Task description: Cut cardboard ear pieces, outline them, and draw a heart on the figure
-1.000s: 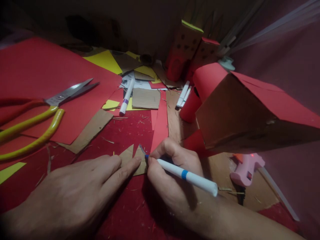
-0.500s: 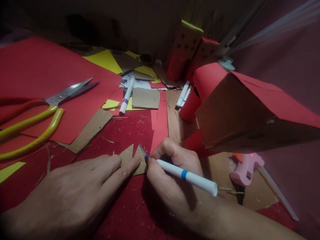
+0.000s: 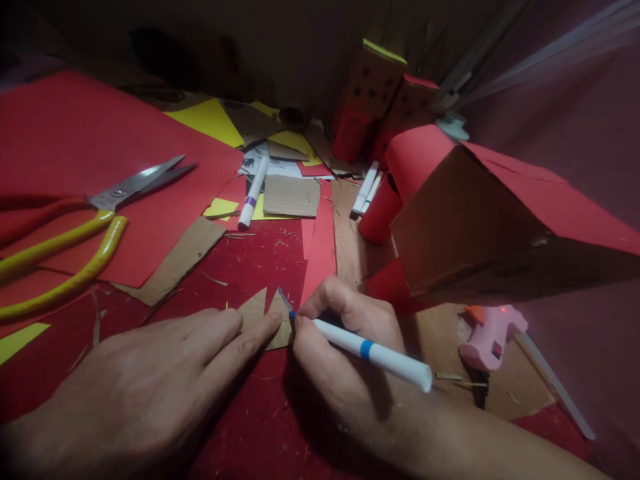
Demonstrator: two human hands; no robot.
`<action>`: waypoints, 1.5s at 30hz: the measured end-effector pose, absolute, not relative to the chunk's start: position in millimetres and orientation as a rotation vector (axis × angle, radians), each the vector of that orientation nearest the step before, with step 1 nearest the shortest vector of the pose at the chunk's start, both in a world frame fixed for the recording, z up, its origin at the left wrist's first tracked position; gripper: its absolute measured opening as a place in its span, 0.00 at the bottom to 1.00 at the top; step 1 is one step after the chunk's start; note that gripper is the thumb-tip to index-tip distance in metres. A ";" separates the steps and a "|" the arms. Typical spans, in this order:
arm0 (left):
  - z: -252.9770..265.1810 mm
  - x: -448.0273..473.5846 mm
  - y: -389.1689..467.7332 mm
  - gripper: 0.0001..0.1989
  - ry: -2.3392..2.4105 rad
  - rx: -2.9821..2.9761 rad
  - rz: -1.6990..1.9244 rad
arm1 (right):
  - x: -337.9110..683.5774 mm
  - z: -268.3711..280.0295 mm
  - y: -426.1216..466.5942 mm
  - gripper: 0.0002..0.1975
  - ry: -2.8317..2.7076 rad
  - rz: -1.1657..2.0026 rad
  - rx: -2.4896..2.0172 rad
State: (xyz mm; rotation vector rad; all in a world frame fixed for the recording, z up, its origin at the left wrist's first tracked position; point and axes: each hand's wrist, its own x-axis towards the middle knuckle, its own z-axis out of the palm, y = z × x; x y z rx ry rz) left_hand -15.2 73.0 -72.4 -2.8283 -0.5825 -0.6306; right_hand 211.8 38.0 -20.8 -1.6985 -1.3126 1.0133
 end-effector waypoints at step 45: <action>-67.3 -14.8 74.8 0.23 -0.570 -2.804 -0.671 | 206.4 -21.0 36.4 0.06 -1.333 0.866 -1.645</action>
